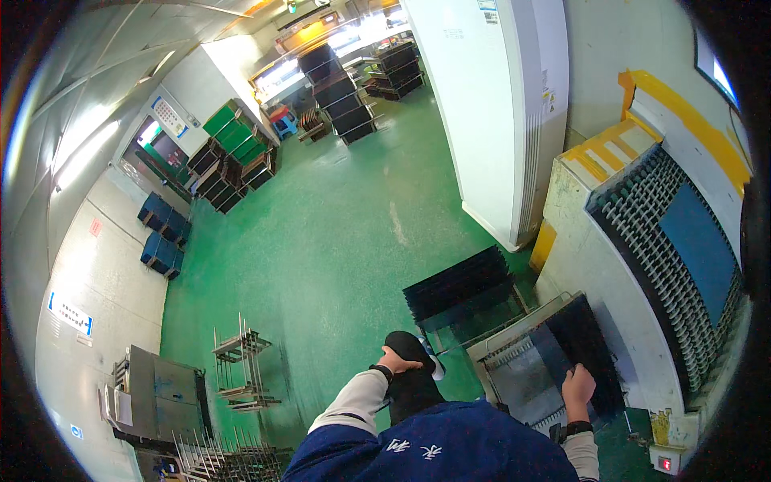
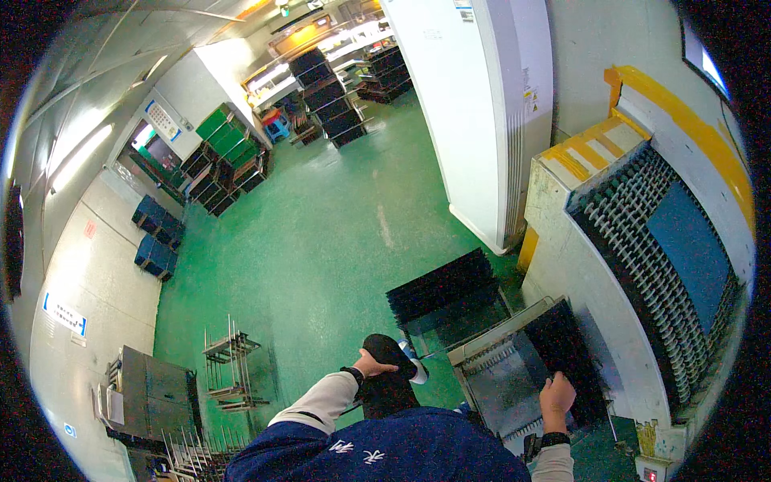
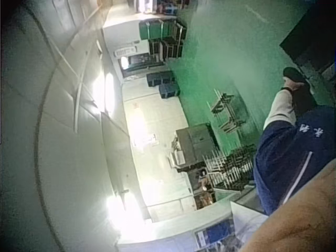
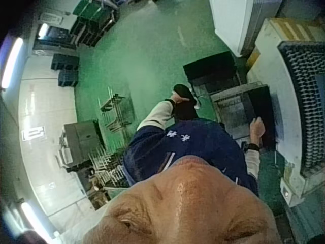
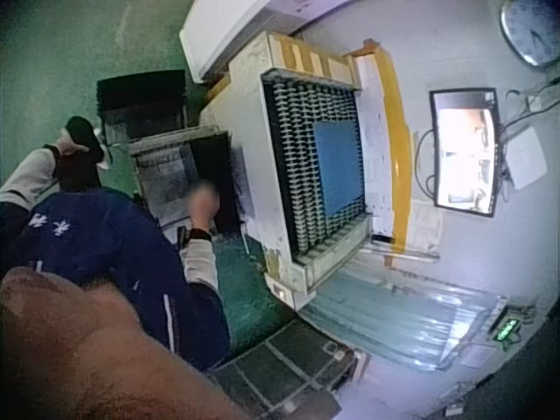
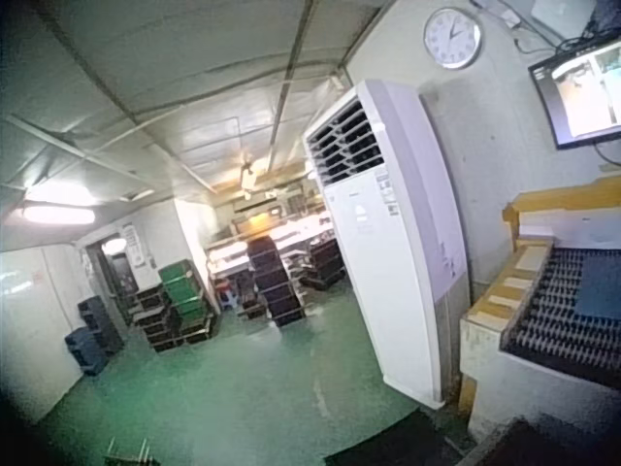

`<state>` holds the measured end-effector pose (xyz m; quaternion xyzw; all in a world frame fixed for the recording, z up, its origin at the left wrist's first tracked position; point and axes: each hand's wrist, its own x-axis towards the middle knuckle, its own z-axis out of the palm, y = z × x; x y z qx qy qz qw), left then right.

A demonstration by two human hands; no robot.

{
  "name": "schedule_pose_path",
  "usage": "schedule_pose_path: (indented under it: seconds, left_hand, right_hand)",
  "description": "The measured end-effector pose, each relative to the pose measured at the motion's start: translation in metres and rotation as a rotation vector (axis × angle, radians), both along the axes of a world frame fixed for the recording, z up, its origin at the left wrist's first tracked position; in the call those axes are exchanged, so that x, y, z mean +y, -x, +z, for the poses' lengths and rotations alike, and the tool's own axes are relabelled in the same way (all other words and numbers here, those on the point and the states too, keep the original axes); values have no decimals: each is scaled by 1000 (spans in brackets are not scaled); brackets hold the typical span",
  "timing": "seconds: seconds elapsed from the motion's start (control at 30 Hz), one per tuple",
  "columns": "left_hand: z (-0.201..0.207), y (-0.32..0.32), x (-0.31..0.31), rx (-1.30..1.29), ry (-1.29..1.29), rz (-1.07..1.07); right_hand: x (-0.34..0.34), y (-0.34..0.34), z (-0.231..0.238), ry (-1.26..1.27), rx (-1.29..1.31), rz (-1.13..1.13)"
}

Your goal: The recorder moves blue metal sheets from a stack into a processing machine.

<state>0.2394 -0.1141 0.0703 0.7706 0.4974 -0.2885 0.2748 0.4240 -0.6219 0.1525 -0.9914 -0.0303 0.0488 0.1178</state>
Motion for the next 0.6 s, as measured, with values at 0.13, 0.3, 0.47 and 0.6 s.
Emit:
schedule_pose_path:
  seconds: [0.13, 0.3, 0.47, 0.6]
  left_hand:
    - [0, 1, 2, -22, 50, 26]
    - [-3, 2, 2, -34, 22, -9]
    - [5, -3, -3, -54, 30, -6]
    - [9, 1, -1, -67, 24, -1]
  right_hand:
    - [1, 1, 3, -12, 6, -12]
    - [1, -1, 1, 31, 42, -4]
    - [-2, 0, -4, 3, 0, -26]
    - [2, 1, 1, -16, -4, -2]
